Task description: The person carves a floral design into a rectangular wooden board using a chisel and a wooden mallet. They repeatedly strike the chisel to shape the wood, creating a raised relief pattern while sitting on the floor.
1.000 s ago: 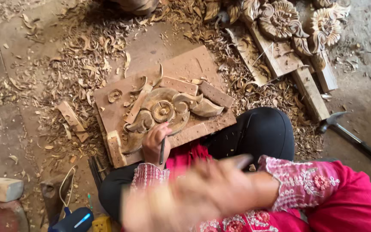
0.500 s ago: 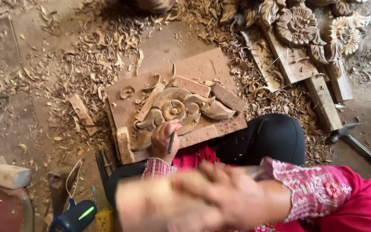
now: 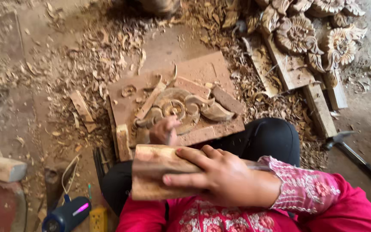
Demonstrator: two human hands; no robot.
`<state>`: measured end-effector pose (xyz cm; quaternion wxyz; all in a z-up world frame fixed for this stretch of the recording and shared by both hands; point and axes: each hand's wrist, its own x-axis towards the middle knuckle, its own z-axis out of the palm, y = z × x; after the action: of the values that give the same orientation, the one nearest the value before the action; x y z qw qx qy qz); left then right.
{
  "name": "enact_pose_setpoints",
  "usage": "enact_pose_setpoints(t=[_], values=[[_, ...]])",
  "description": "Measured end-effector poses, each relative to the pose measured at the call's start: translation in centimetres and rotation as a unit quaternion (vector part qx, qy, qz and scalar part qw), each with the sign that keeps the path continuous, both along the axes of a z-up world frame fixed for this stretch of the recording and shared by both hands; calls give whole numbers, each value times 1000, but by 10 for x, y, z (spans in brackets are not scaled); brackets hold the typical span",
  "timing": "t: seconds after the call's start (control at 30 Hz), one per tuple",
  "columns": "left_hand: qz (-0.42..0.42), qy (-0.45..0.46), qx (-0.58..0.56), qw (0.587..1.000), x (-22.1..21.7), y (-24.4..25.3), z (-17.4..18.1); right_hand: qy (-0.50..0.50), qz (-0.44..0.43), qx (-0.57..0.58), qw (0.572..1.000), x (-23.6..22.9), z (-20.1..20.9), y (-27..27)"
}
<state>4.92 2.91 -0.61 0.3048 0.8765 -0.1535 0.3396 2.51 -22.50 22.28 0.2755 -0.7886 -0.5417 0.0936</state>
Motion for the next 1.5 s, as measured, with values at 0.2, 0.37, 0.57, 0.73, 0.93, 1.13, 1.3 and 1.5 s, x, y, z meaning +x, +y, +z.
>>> enact_pose_setpoints(t=[0.2,0.37,0.57,0.73,0.93,1.13,1.3,1.5], values=[[161,50,-429,887,-5,6,-1,107,-221,71,967,-15,-44,-61],[47,145,-181,971,-5,-29,19,81,-472,-142,866,-3,-92,-117],[-196,447,-295,822,10,-72,59,63,-532,-60,842,4,-119,-133],[-80,409,-63,907,30,-107,70,64,-532,-62,842,4,-130,-135],[-68,170,-156,971,56,-129,52,44,-530,-78,843,6,-132,-135],[-49,168,-151,973,62,-138,45,31,-527,-84,845,7,-134,-137],[-26,160,-174,971,66,-140,46,37,-530,-88,842,5,-141,-141],[21,134,-211,968,71,-145,51,40,-517,-65,853,14,-135,-139]])
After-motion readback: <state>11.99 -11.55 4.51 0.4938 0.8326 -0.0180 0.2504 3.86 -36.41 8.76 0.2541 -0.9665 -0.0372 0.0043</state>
